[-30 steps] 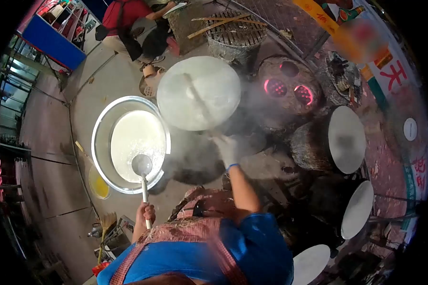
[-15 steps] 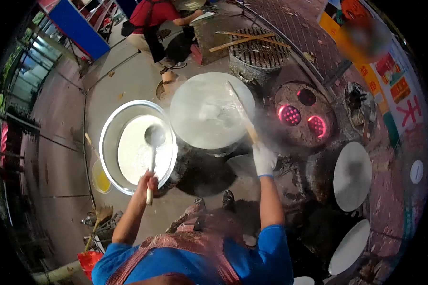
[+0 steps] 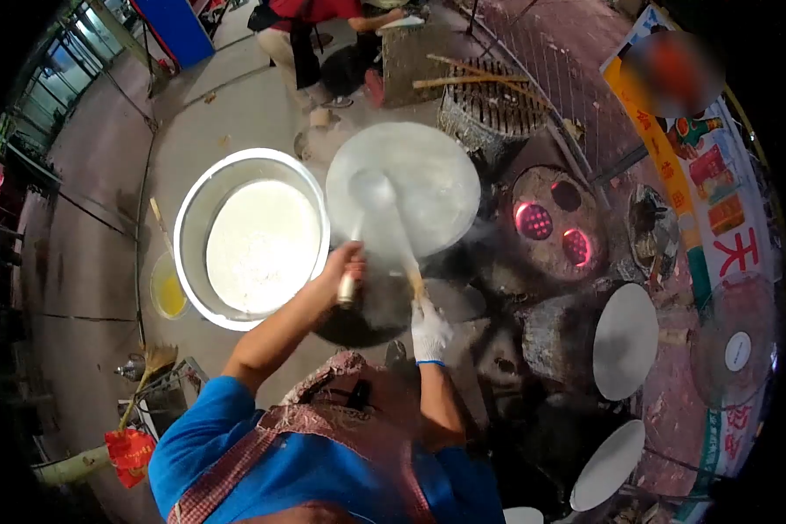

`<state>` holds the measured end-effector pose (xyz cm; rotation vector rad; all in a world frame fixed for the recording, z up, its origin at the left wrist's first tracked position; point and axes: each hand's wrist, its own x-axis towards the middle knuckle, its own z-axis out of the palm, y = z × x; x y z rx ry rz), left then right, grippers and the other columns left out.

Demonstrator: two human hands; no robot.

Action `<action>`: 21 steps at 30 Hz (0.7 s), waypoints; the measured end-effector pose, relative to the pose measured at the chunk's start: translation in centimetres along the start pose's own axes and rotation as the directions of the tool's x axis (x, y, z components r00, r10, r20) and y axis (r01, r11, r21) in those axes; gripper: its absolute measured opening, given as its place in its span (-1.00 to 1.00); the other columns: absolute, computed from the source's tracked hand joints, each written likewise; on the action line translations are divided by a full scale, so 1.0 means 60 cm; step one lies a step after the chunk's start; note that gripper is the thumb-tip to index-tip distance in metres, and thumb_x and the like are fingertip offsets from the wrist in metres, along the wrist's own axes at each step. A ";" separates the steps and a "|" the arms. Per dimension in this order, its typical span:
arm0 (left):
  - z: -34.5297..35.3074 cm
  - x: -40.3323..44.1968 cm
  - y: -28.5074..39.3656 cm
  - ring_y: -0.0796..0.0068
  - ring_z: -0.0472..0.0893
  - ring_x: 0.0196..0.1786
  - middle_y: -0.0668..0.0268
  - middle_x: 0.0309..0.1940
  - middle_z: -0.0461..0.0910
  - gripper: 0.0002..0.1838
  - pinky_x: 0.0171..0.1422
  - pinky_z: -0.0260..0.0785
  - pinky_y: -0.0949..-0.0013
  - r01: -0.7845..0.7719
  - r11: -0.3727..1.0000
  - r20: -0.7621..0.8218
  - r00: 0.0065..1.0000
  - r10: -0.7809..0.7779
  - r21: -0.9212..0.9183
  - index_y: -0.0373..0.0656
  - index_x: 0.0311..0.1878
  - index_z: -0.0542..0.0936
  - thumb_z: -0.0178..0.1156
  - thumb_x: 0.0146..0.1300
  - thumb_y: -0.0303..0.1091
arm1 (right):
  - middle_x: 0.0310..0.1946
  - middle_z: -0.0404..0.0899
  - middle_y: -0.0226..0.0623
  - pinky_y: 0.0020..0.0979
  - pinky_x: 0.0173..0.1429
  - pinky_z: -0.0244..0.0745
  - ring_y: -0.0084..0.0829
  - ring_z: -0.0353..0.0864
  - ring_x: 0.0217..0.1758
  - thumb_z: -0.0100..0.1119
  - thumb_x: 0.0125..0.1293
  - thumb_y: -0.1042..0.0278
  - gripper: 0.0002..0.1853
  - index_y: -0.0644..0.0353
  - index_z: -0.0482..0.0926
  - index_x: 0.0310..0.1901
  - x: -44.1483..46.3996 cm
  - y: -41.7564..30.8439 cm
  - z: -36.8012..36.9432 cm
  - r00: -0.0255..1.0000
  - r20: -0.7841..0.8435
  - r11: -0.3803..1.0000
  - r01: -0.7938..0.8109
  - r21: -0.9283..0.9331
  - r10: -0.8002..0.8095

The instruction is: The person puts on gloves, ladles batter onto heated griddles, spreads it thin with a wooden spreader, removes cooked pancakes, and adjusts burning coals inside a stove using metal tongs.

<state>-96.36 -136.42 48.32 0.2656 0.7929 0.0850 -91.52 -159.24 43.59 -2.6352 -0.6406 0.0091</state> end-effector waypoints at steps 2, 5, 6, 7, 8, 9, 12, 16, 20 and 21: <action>-0.064 -0.120 0.008 0.68 0.09 -0.82 0.47 -0.76 0.13 -0.78 -0.83 -0.05 0.63 -0.025 0.999 0.140 0.990 0.019 0.040 -0.02 -0.42 0.35 -0.06 0.33 -0.17 | -0.45 0.56 -0.13 -0.14 -0.41 0.47 -0.11 0.55 -0.48 0.24 0.07 0.00 -0.72 -0.26 0.62 -0.15 -0.031 -0.008 -0.024 0.985 -0.135 0.994 0.105 0.008 -0.103; -0.141 -0.242 -0.008 0.67 0.09 -0.81 0.46 -0.74 0.13 -0.61 -0.84 -0.09 0.64 -0.102 0.983 0.019 0.995 0.101 0.153 0.37 0.19 0.18 -0.06 0.34 -0.23 | -0.52 0.52 -0.23 -0.17 -0.43 0.43 -0.16 0.51 -0.53 0.28 0.04 0.02 -0.65 -0.21 0.62 -0.09 -0.075 -0.007 -0.009 0.955 -0.151 0.966 0.260 0.009 -0.256; -0.170 -0.254 -0.015 0.68 0.08 -0.81 0.45 -0.73 0.14 -0.64 -0.84 -0.10 0.64 -0.053 0.997 0.005 0.999 0.053 0.047 0.35 0.16 0.21 -0.05 0.33 -0.23 | -0.52 0.52 -0.24 -0.18 -0.42 0.43 -0.16 0.51 -0.51 0.28 0.05 0.03 -0.61 -0.20 0.60 -0.03 -0.089 -0.017 -0.009 0.964 -0.037 0.964 0.262 -0.031 -0.264; -0.189 -0.249 -0.009 0.69 0.08 -0.80 0.46 -0.73 0.13 -0.69 -0.84 -0.11 0.64 0.038 0.994 -0.023 0.999 -0.040 -0.107 0.31 0.10 0.25 -0.04 0.33 -0.24 | -0.48 0.53 -0.23 -0.19 -0.38 0.43 -0.16 0.52 -0.47 0.27 0.07 0.04 -0.52 -0.13 0.52 0.08 -0.097 -0.042 -0.005 0.969 -0.028 0.969 0.243 -0.043 -0.245; -0.210 -0.243 -0.007 0.70 0.09 -0.80 0.47 -0.74 0.13 -0.82 -0.85 -0.12 0.65 0.071 0.982 0.023 0.997 -0.068 -0.176 0.26 -0.04 0.29 -0.03 0.34 -0.25 | -0.39 0.57 -0.19 -0.19 -0.30 0.46 -0.14 0.56 -0.39 0.25 0.11 0.09 -0.48 -0.10 0.46 0.15 -0.101 -0.065 -0.004 0.941 -0.130 0.943 0.324 0.073 -0.313; -0.238 -0.238 -0.005 0.71 0.09 -0.80 0.47 -0.74 0.13 -0.86 -0.85 -0.11 0.65 0.148 0.929 0.103 0.987 -0.120 -0.339 0.23 -0.08 0.28 -0.04 0.35 -0.25 | -0.33 0.58 -0.14 -0.20 -0.25 0.47 -0.12 0.57 -0.33 0.24 0.12 0.12 -0.48 -0.06 0.45 0.16 -0.111 -0.077 0.011 0.946 -0.121 0.924 0.321 0.208 -0.302; -0.296 -0.253 0.012 0.73 0.09 -0.81 0.49 -0.76 0.11 -0.74 -0.86 -0.09 0.65 0.280 0.789 0.191 0.959 -0.208 -0.548 -0.02 -0.43 0.27 -0.04 0.35 -0.16 | -0.17 0.58 -0.06 -0.24 -0.13 0.48 -0.10 0.59 -0.19 0.23 0.15 0.18 -0.47 0.02 0.41 0.18 -0.122 -0.151 0.004 0.971 0.097 0.914 0.169 0.369 -0.218; -0.386 -0.249 0.015 0.71 0.09 -0.82 0.49 -0.79 0.11 -0.52 -0.84 -0.05 0.63 0.281 0.767 0.248 0.955 -0.164 -0.577 -0.02 -0.71 0.13 -0.01 0.31 -0.13 | 0.09 0.46 -0.05 -0.35 0.15 0.34 -0.21 0.48 0.13 0.16 0.17 0.23 -0.46 0.18 0.36 0.20 -0.112 -0.213 0.025 0.850 0.503 0.932 -0.039 0.360 -0.159; -0.494 -0.184 0.015 0.70 0.11 -0.79 0.50 -0.77 0.15 -0.62 -0.81 -0.01 0.63 0.134 0.737 0.047 0.989 -0.138 -0.662 -0.02 -0.67 0.17 -0.01 0.26 -0.28 | -0.08 0.57 -0.07 -0.34 0.02 0.42 -0.26 0.57 -0.07 0.18 0.12 0.26 -0.47 0.15 0.41 0.16 -0.111 -0.235 0.114 0.743 0.658 0.942 -0.121 0.313 -0.123; -0.539 -0.156 0.015 0.68 0.16 -0.77 0.49 -0.75 0.17 -0.67 -0.78 0.06 0.59 0.158 0.767 0.082 0.987 -0.136 -0.622 -0.03 -0.63 0.20 0.00 0.24 -0.30 | -0.15 0.59 -0.12 -0.34 -0.05 0.44 -0.31 0.57 -0.15 0.20 0.10 0.27 -0.52 0.16 0.45 0.10 -0.117 -0.222 0.168 0.775 0.581 0.897 -0.040 0.440 -0.250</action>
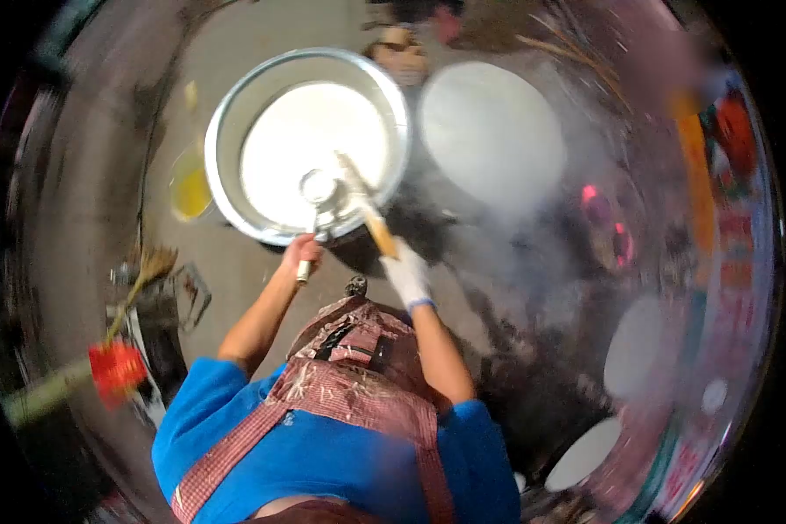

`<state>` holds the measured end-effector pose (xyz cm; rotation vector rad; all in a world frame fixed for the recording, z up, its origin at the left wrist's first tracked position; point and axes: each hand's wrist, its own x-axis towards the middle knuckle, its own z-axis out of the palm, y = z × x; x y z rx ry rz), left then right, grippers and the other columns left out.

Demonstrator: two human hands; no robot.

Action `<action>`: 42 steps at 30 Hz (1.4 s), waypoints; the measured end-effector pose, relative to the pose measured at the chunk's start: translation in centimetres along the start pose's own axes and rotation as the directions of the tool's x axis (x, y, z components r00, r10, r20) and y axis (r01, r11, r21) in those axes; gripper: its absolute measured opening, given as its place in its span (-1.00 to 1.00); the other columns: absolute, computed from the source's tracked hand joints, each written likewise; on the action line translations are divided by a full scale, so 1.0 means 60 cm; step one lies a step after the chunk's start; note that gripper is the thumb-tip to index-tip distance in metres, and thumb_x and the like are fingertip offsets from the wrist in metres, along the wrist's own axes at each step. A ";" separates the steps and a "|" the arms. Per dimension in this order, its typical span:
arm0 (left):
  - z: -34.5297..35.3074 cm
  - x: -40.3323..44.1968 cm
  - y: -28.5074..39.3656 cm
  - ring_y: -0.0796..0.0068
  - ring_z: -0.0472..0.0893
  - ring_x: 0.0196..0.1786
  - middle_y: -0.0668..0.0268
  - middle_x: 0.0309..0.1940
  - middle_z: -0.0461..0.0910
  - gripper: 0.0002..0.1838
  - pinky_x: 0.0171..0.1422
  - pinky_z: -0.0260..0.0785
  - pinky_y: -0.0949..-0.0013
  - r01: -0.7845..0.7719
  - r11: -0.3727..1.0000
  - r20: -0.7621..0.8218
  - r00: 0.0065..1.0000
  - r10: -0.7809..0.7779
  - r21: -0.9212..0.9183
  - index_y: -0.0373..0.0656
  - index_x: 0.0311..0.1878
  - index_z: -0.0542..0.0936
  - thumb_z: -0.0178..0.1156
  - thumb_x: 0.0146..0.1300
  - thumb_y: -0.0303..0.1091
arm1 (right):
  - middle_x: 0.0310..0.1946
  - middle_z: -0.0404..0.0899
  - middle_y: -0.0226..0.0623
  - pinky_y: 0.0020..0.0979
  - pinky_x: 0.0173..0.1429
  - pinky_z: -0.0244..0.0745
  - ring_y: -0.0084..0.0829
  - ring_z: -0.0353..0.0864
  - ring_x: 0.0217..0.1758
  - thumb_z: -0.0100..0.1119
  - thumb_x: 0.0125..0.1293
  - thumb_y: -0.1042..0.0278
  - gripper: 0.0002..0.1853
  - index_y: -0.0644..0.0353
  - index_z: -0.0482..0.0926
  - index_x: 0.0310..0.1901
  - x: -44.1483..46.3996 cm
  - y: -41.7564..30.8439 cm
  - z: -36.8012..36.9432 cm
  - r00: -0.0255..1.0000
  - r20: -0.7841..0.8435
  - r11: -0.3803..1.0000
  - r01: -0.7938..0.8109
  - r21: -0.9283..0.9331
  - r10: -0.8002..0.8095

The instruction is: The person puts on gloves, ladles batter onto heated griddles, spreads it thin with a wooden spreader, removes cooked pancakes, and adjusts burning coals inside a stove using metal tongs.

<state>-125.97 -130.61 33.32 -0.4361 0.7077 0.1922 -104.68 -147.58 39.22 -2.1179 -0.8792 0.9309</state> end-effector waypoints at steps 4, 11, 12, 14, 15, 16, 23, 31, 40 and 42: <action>-0.051 0.037 0.040 0.61 0.42 -0.61 0.46 -0.59 0.39 -0.79 -0.57 0.38 0.56 -0.248 0.816 -0.013 0.955 0.298 0.522 -0.07 -0.40 0.39 0.01 0.28 -0.18 | -0.07 0.54 -0.04 -0.21 0.08 0.39 -0.14 0.52 0.01 0.17 0.04 -0.07 -0.41 0.10 0.45 0.08 -0.041 -0.073 -0.076 0.971 0.217 0.995 -0.085 -0.056 0.095; -0.168 -0.016 0.079 0.51 0.44 -0.47 0.42 -0.47 0.41 -0.55 -0.55 0.31 0.28 -0.237 0.298 0.120 0.924 0.363 0.925 0.00 0.01 0.36 -0.06 0.28 0.14 | 0.11 0.45 -0.07 -0.30 0.26 0.24 -0.17 0.39 0.20 0.18 0.05 -0.06 -0.38 0.17 0.49 0.09 -0.142 0.369 -0.173 0.854 -0.107 0.774 -0.400 0.491 0.509; -0.126 -0.040 -0.032 0.50 0.42 -0.56 0.41 -0.58 0.38 -0.58 -0.64 0.27 0.33 -0.094 0.379 -0.156 0.800 0.579 0.921 -0.03 -0.03 0.40 -0.03 0.28 0.10 | -0.03 0.55 -0.09 -0.31 0.18 0.32 -0.18 0.49 0.08 0.19 0.04 0.01 -0.47 0.21 0.56 -0.01 -0.201 0.371 -0.261 0.856 -0.230 0.844 -0.345 0.411 0.463; -0.161 -0.071 -0.114 0.48 0.42 -0.55 0.39 -0.57 0.39 -0.59 -0.62 0.27 0.32 0.038 0.299 -0.238 0.705 0.668 0.954 -0.03 -0.04 0.40 -0.02 0.27 0.09 | -0.17 0.61 -0.13 -0.29 0.02 0.40 -0.24 0.56 -0.10 0.19 0.05 0.07 -0.55 0.24 0.59 -0.12 -0.213 0.540 -0.287 0.788 -0.273 0.808 -0.426 0.407 0.552; -0.182 -0.084 -0.151 0.47 0.42 -0.55 0.39 -0.57 0.39 -0.60 -0.62 0.27 0.32 0.103 0.242 -0.245 0.686 0.685 0.965 -0.04 -0.05 0.40 -0.02 0.27 0.08 | -0.13 0.60 -0.14 -0.25 0.02 0.39 -0.21 0.53 -0.10 0.18 0.04 0.13 -0.60 0.22 0.58 -0.14 -0.206 0.628 -0.284 0.753 -0.225 0.665 -0.349 0.661 0.619; -0.203 -0.094 -0.186 0.46 0.42 -0.55 0.38 -0.57 0.39 -0.60 -0.61 0.28 0.31 0.176 0.174 -0.248 0.675 0.695 0.969 -0.04 -0.06 0.41 -0.02 0.26 0.07 | -0.11 0.59 -0.13 -0.30 0.03 0.39 -0.22 0.54 -0.09 0.16 0.05 0.15 -0.58 0.23 0.56 -0.09 -0.198 0.708 -0.285 0.745 -0.255 0.660 -0.312 0.683 0.616; -0.229 -0.124 -0.333 0.38 0.43 -0.52 0.33 -0.55 0.41 -0.64 -0.56 0.29 0.27 0.528 -0.125 -0.286 0.626 0.725 0.840 -0.06 -0.12 0.42 0.00 0.23 0.01 | -0.07 0.55 -0.04 -0.22 0.05 0.40 -0.07 0.51 -0.02 0.14 0.06 0.21 -0.40 -0.10 0.34 0.22 -0.064 0.845 -0.411 0.615 -0.507 0.781 -0.332 0.529 0.604; -0.194 -0.089 -0.350 0.30 0.45 -0.48 0.28 -0.52 0.42 -0.69 -0.50 0.30 0.22 0.696 -0.228 -0.328 0.569 0.754 0.681 -0.09 -0.19 0.43 0.02 0.19 -0.05 | 0.28 0.19 -0.01 -0.19 0.32 0.16 -0.05 0.20 0.31 0.21 0.08 0.01 -0.16 0.16 0.07 0.34 0.216 0.994 -0.331 0.391 -0.686 0.733 -0.606 0.310 0.613; -0.241 -0.044 -0.358 0.20 0.46 -0.45 0.21 -0.49 0.44 -0.74 -0.44 0.31 0.17 0.698 -0.265 -0.333 0.595 0.732 0.665 -0.12 -0.26 0.45 0.04 0.15 -0.13 | -0.04 0.47 -0.12 -0.20 0.04 0.39 -0.15 0.48 0.00 0.19 0.06 -0.19 -0.34 0.15 0.37 0.05 0.105 0.979 -0.403 0.559 -0.704 0.733 -0.675 -0.079 0.439; -0.252 -0.026 -0.365 0.18 0.47 -0.44 0.20 -0.48 0.45 -0.75 -0.43 0.31 0.15 0.682 -0.274 -0.321 0.610 0.725 0.678 -0.13 -0.28 0.45 0.05 0.14 -0.14 | -0.08 0.50 -0.12 -0.19 0.02 0.42 -0.14 0.52 -0.06 0.31 -0.04 -0.11 -0.30 0.12 0.32 0.07 0.102 0.966 -0.425 0.501 -0.805 0.793 -0.606 -0.064 0.318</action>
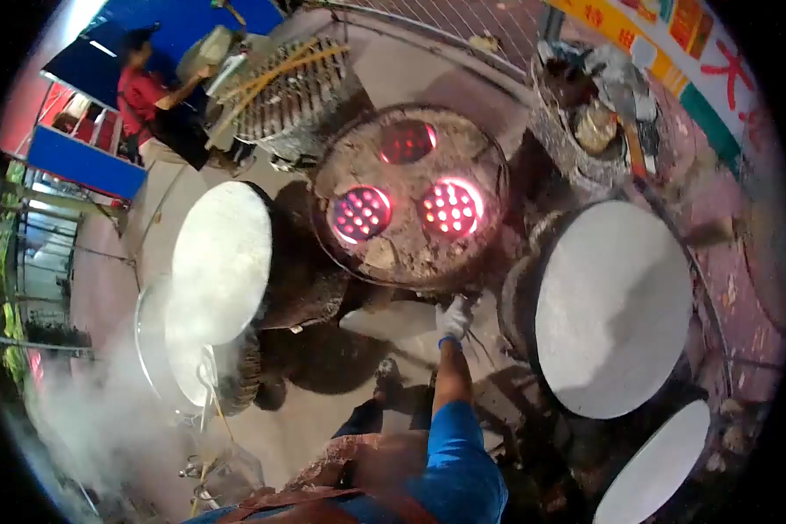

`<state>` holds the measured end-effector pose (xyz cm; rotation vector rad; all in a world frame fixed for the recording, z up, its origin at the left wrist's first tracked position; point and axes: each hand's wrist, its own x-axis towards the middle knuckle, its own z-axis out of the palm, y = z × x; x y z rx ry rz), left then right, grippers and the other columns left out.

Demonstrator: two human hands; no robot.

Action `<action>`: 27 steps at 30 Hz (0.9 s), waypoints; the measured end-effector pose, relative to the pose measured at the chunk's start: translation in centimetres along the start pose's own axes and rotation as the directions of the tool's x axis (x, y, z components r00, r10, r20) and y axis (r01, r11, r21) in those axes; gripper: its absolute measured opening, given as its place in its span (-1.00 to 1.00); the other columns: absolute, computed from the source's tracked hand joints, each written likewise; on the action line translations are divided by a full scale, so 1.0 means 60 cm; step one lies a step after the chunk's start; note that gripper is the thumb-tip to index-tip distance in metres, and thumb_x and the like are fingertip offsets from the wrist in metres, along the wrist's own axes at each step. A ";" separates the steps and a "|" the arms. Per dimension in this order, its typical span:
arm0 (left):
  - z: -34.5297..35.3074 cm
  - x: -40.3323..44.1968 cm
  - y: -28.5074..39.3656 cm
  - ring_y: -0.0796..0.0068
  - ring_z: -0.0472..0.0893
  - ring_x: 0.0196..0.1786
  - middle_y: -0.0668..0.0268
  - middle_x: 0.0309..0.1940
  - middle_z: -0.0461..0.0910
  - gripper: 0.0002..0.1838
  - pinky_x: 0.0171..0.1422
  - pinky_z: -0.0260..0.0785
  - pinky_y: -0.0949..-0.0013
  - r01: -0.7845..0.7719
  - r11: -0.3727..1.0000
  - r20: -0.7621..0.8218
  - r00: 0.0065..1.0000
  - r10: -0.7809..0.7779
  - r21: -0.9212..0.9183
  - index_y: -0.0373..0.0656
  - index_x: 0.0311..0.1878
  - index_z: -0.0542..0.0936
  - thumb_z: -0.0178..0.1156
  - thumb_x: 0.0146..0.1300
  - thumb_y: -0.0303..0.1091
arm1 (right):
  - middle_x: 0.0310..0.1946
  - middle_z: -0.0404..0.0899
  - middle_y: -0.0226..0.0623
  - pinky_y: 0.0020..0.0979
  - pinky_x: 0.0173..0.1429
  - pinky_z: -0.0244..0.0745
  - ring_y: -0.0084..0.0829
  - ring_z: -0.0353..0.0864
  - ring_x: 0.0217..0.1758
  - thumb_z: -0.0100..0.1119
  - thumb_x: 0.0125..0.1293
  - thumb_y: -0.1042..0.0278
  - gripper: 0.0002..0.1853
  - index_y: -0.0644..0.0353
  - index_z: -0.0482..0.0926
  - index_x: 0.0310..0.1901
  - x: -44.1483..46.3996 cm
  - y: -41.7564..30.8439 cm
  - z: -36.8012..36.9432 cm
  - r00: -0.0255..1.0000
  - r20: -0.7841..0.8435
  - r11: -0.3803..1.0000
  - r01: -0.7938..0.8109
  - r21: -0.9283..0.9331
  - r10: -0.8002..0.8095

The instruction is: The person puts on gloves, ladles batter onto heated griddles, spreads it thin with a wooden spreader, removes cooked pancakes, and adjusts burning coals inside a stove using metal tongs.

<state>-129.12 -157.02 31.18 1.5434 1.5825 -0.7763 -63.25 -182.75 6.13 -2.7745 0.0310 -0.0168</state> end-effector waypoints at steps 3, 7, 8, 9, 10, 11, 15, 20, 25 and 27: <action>0.016 -0.006 -0.001 0.15 0.47 -0.43 0.18 -0.47 0.45 -0.77 -0.41 0.31 0.14 -0.013 1.000 -0.006 1.000 0.013 -0.002 -0.14 -0.31 0.46 0.06 0.12 -0.17 | -0.10 0.52 -0.07 -0.17 0.02 0.44 -0.12 0.53 -0.05 0.31 -0.07 -0.09 -0.27 0.14 0.29 0.08 0.033 -0.009 0.011 0.975 0.118 0.981 -0.180 -0.069 0.187; 0.014 -0.007 0.000 0.11 0.48 -0.41 0.15 -0.46 0.46 -0.79 -0.38 0.32 0.11 -0.015 0.999 -0.005 1.000 0.015 0.037 -0.15 -0.34 0.46 0.07 0.11 -0.20 | -0.07 0.51 -0.06 -0.17 0.07 0.40 -0.09 0.51 -0.02 0.27 -0.06 -0.13 -0.22 0.21 0.25 0.11 0.030 0.023 0.019 0.984 0.176 0.974 0.013 -0.226 0.027; 0.014 -0.016 -0.006 0.10 0.48 -0.41 0.14 -0.46 0.46 -0.79 -0.37 0.32 0.11 -0.007 0.999 -0.007 1.000 0.008 0.045 -0.15 -0.35 0.47 0.07 0.10 -0.21 | -0.07 0.50 -0.05 -0.17 0.08 0.38 -0.09 0.51 -0.03 0.26 -0.06 -0.14 -0.20 0.25 0.25 0.13 0.021 0.022 0.014 0.993 0.119 0.937 0.066 -0.342 -0.026; 0.013 -0.027 -0.014 0.09 0.48 -0.40 0.14 -0.45 0.47 -0.80 -0.37 0.32 0.10 0.001 0.999 -0.012 1.000 -0.001 0.052 -0.16 -0.36 0.47 0.07 0.10 -0.22 | -0.10 0.50 -0.05 -0.16 0.05 0.38 -0.10 0.50 -0.06 0.20 -0.01 -0.10 -0.12 0.34 0.14 0.23 0.024 0.037 0.001 0.946 0.315 0.989 -0.031 -0.144 0.075; 0.017 -0.038 -0.023 0.08 0.48 -0.40 0.13 -0.45 0.47 -0.80 -0.36 0.32 0.10 0.004 0.998 -0.016 1.000 -0.003 0.057 -0.16 -0.37 0.47 0.07 0.09 -0.23 | -0.15 0.50 -0.06 -0.15 0.00 0.38 -0.11 0.50 -0.09 0.18 0.00 -0.06 -0.11 0.37 0.10 0.26 0.008 0.058 0.017 0.949 0.314 0.985 0.028 -0.173 0.028; 0.017 -0.045 -0.028 0.07 0.49 -0.39 0.12 -0.45 0.47 -0.81 -0.35 0.33 0.09 0.002 0.998 -0.015 1.000 -0.001 0.065 -0.17 -0.37 0.47 0.08 0.09 -0.23 | -0.19 0.50 -0.07 -0.13 -0.05 0.39 -0.13 0.51 -0.13 0.16 0.01 -0.02 -0.10 0.40 0.05 0.28 -0.006 0.078 0.018 0.951 0.310 0.974 0.088 -0.210 -0.019; 0.037 -0.039 -0.067 0.03 0.49 -0.38 0.09 -0.43 0.48 -0.83 -0.32 0.33 0.07 -0.088 0.989 0.011 0.996 0.087 0.118 -0.18 -0.41 0.48 0.09 0.07 -0.27 | -0.45 0.48 -0.12 -0.13 -0.35 0.42 -0.18 0.50 -0.41 0.15 0.02 0.09 -0.30 0.36 0.22 0.14 -0.054 0.058 -0.143 0.939 0.264 0.974 0.228 0.004 -0.221; 0.134 0.081 -0.146 -0.05 0.49 -0.33 0.03 -0.42 0.48 -0.84 -0.29 0.33 0.05 -0.575 0.564 0.138 0.762 0.633 0.593 -0.19 -0.46 0.47 0.13 -0.03 -0.30 | -0.45 0.47 -0.25 -0.24 -0.30 0.43 -0.32 0.48 -0.41 0.17 0.02 0.34 -0.64 0.24 0.39 -0.13 -0.082 -0.048 -0.544 0.921 -0.053 0.766 0.352 0.538 -0.386; 0.196 0.155 -0.076 -0.01 0.51 -0.23 0.08 -0.33 0.53 -0.76 -0.21 0.38 0.06 -0.737 0.389 0.109 0.527 0.843 0.553 -0.15 -0.36 0.50 0.17 -0.16 -0.31 | -0.22 0.47 -0.18 -0.33 -0.07 0.44 -0.35 0.47 -0.16 0.10 0.04 0.53 -0.69 0.27 0.43 -0.11 -0.051 -0.104 -0.920 0.931 -0.201 0.448 0.327 0.832 -0.306; 0.196 0.171 -0.037 0.05 0.53 -0.20 0.12 -0.29 0.56 -0.75 -0.18 0.41 0.10 -0.676 0.297 0.074 0.462 0.884 0.674 -0.13 -0.30 0.53 0.16 -0.12 -0.31 | -0.21 0.49 -0.13 -0.25 -0.08 0.47 -0.30 0.50 -0.20 0.10 0.02 0.49 -0.68 0.32 0.49 -0.12 -0.021 -0.125 -1.019 0.706 -0.617 0.572 0.681 0.457 -0.348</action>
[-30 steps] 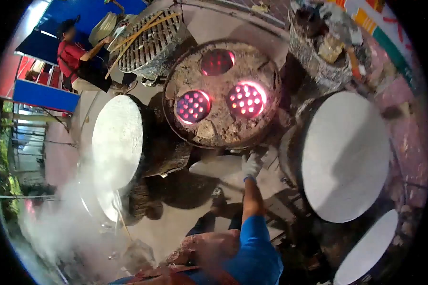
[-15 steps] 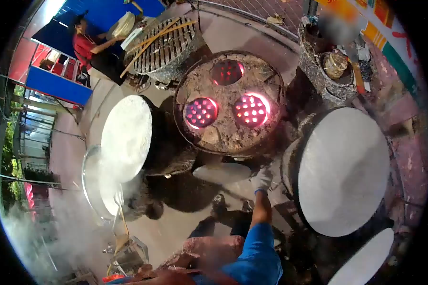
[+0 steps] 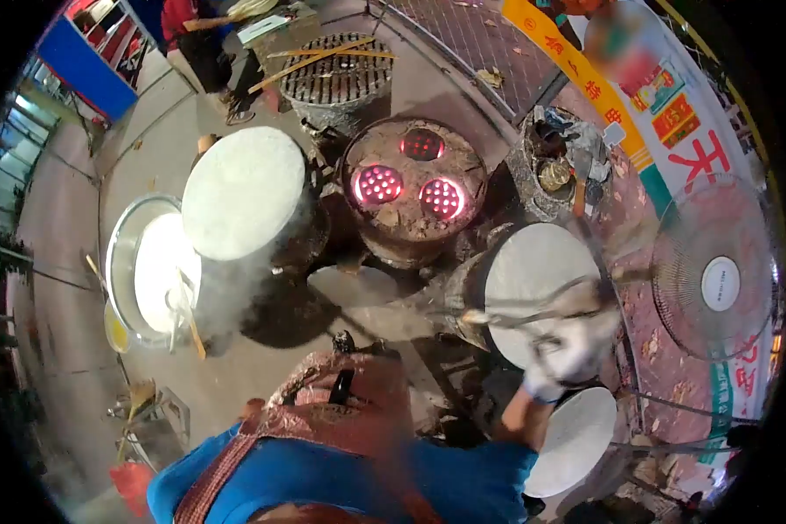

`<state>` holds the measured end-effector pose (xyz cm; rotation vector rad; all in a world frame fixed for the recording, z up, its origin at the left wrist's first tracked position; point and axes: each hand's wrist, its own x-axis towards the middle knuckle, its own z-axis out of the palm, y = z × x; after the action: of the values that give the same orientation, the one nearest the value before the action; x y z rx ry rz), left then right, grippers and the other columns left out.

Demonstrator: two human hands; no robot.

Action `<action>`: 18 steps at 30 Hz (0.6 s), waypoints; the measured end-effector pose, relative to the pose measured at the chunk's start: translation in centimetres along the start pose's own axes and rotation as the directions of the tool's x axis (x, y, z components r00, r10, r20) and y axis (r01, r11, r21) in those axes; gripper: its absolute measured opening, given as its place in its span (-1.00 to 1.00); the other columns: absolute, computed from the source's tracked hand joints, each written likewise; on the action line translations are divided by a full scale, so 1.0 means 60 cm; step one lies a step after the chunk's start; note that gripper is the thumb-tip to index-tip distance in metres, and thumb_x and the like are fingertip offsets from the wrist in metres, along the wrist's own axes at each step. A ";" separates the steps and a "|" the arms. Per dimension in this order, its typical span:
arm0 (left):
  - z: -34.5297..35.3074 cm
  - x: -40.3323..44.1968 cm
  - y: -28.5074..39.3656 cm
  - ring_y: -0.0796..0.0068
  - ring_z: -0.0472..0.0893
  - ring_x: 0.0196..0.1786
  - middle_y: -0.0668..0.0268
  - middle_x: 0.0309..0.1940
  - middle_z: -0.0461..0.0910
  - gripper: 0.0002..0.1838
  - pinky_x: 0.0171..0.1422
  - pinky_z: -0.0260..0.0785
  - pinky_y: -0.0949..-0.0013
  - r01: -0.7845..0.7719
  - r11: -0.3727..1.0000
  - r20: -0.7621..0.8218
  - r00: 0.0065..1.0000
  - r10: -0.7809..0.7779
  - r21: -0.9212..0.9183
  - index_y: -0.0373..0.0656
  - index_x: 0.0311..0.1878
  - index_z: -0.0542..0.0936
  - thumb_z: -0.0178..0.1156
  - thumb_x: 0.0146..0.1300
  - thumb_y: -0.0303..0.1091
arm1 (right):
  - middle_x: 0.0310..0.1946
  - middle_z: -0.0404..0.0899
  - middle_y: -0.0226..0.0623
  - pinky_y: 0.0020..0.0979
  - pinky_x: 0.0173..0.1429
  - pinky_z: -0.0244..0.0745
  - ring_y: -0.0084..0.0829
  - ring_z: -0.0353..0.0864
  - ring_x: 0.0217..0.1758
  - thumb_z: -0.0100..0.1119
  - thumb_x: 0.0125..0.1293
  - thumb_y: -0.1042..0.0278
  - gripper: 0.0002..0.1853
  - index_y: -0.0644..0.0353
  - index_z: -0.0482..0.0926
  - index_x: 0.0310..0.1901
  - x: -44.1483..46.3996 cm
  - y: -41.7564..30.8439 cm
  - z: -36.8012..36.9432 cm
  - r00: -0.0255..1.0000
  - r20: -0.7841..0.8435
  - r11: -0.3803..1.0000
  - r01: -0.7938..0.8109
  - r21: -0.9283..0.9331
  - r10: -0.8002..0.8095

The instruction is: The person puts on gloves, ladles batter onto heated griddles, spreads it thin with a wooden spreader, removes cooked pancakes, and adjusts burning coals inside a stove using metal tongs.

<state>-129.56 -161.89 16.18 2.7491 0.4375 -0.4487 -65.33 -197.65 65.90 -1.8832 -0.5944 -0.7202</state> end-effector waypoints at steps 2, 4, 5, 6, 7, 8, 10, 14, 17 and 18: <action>-0.074 0.043 0.036 0.19 0.55 -0.37 0.17 -0.43 0.54 -0.74 -0.29 0.45 0.13 0.357 0.897 0.120 0.934 -0.336 -0.262 -0.11 -0.13 0.51 0.10 0.07 -0.32 | -0.18 0.51 -0.08 -0.21 -0.07 0.47 -0.28 0.52 -0.21 0.08 0.03 0.46 -0.66 0.37 0.52 -0.11 0.088 -0.001 -0.035 0.966 -0.032 0.960 0.249 -0.124 -0.255; -0.251 0.091 0.138 0.33 0.48 -0.58 0.24 -0.60 0.43 -0.71 -0.47 0.47 0.16 0.457 -0.312 0.546 0.586 -0.599 -0.833 -0.08 0.00 0.46 0.04 0.20 -0.31 | -0.14 0.51 -0.06 -0.24 -0.05 0.45 -0.29 0.52 -0.17 0.04 0.07 0.43 -0.62 0.40 0.47 -0.05 0.166 0.007 -0.046 0.922 0.144 0.933 0.354 0.062 -0.359; -0.266 0.098 0.153 0.36 0.44 -0.62 0.27 -0.63 0.39 -0.70 -0.51 0.45 0.18 0.416 -0.347 0.537 0.562 -0.630 -0.841 -0.08 0.01 0.45 0.03 0.21 -0.30 | -0.13 0.51 -0.06 -0.26 -0.03 0.43 -0.31 0.51 -0.14 0.02 0.10 0.42 -0.59 0.41 0.43 0.00 0.201 0.006 -0.038 0.882 0.242 0.912 0.368 0.184 -0.404; -0.274 0.105 0.166 0.39 0.40 -0.66 0.29 -0.65 0.36 -0.70 -0.56 0.44 0.20 0.368 -0.378 0.526 0.536 -0.660 -0.849 -0.09 0.02 0.43 0.03 0.22 -0.30 | -0.13 0.51 -0.06 -0.28 -0.01 0.42 -0.31 0.51 -0.12 0.01 0.12 0.40 -0.57 0.40 0.39 0.04 0.221 -0.016 0.015 0.940 0.182 0.880 0.185 0.437 -0.288; -0.281 0.115 0.179 0.41 0.37 -0.70 0.31 -0.68 0.32 -0.70 -0.61 0.42 0.23 0.317 -0.407 0.516 0.510 -0.688 -0.857 -0.09 0.04 0.42 0.02 0.24 -0.29 | -0.13 0.51 -0.07 -0.30 0.01 0.42 -0.31 0.50 -0.09 0.00 0.14 0.37 -0.53 0.40 0.34 0.09 0.241 -0.040 0.071 0.975 0.163 0.749 0.006 0.662 -0.152; -0.294 0.123 0.199 0.41 0.38 -0.69 0.31 -0.68 0.32 -0.69 -0.60 0.42 0.23 0.300 -0.421 0.517 0.484 -0.706 -0.856 -0.11 0.04 0.42 0.03 0.23 -0.30 | -0.13 0.51 -0.07 -0.32 0.03 0.41 -0.31 0.50 -0.07 -0.01 0.16 0.35 -0.50 0.39 0.30 0.13 0.264 -0.053 0.115 0.980 0.196 0.536 -0.159 0.829 -0.013; -0.304 0.124 0.255 0.41 0.40 -0.67 0.31 -0.68 0.32 -0.69 -0.59 0.43 0.22 0.271 -0.460 0.534 0.422 -0.732 -0.845 -0.13 0.04 0.42 0.04 0.22 -0.32 | -0.22 0.48 -0.16 -0.36 0.01 0.39 -0.34 0.49 -0.17 -0.04 0.11 0.49 -0.51 0.41 0.26 0.13 0.300 -0.037 0.185 0.964 0.261 0.410 -0.218 0.885 -0.050; -0.165 0.096 0.306 0.40 0.47 -0.60 0.23 -0.61 0.46 -0.73 -0.51 0.44 0.26 0.153 -0.491 0.503 0.449 -0.738 -0.857 -0.17 -0.03 0.48 0.05 0.21 -0.35 | -0.26 0.50 -0.16 -0.34 -0.11 0.52 -0.38 0.51 -0.21 -0.07 0.13 0.60 -0.55 0.42 0.28 0.12 0.342 0.001 0.295 0.939 0.247 0.353 -0.153 0.923 -0.239; -0.091 0.068 0.366 0.37 0.51 -0.55 0.19 -0.55 0.53 -0.77 -0.45 0.41 0.29 0.446 -0.236 0.427 0.399 -0.811 -0.864 -0.20 -0.12 0.54 0.08 0.20 -0.33 | -0.27 0.51 -0.12 -0.42 -0.19 0.55 -0.39 0.53 -0.32 -0.06 0.19 0.58 -0.58 0.40 0.29 0.12 0.355 -0.002 0.338 0.929 0.346 0.291 -0.298 0.909 -0.129; -0.062 0.055 0.378 0.37 0.51 -0.54 0.19 -0.54 0.53 -0.77 -0.45 0.41 0.29 0.439 -0.243 0.428 0.393 -0.814 -0.865 -0.20 -0.12 0.54 0.08 0.19 -0.33 | -0.28 0.51 -0.11 -0.41 -0.21 0.56 -0.39 0.53 -0.34 -0.07 0.23 0.54 -0.61 0.39 0.30 0.12 0.360 -0.004 0.350 0.924 0.359 0.303 -0.308 0.902 -0.130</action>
<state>-117.83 -180.25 24.27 0.9987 1.6939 0.1555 -45.70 -176.39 74.40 -0.8272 -0.8867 0.1779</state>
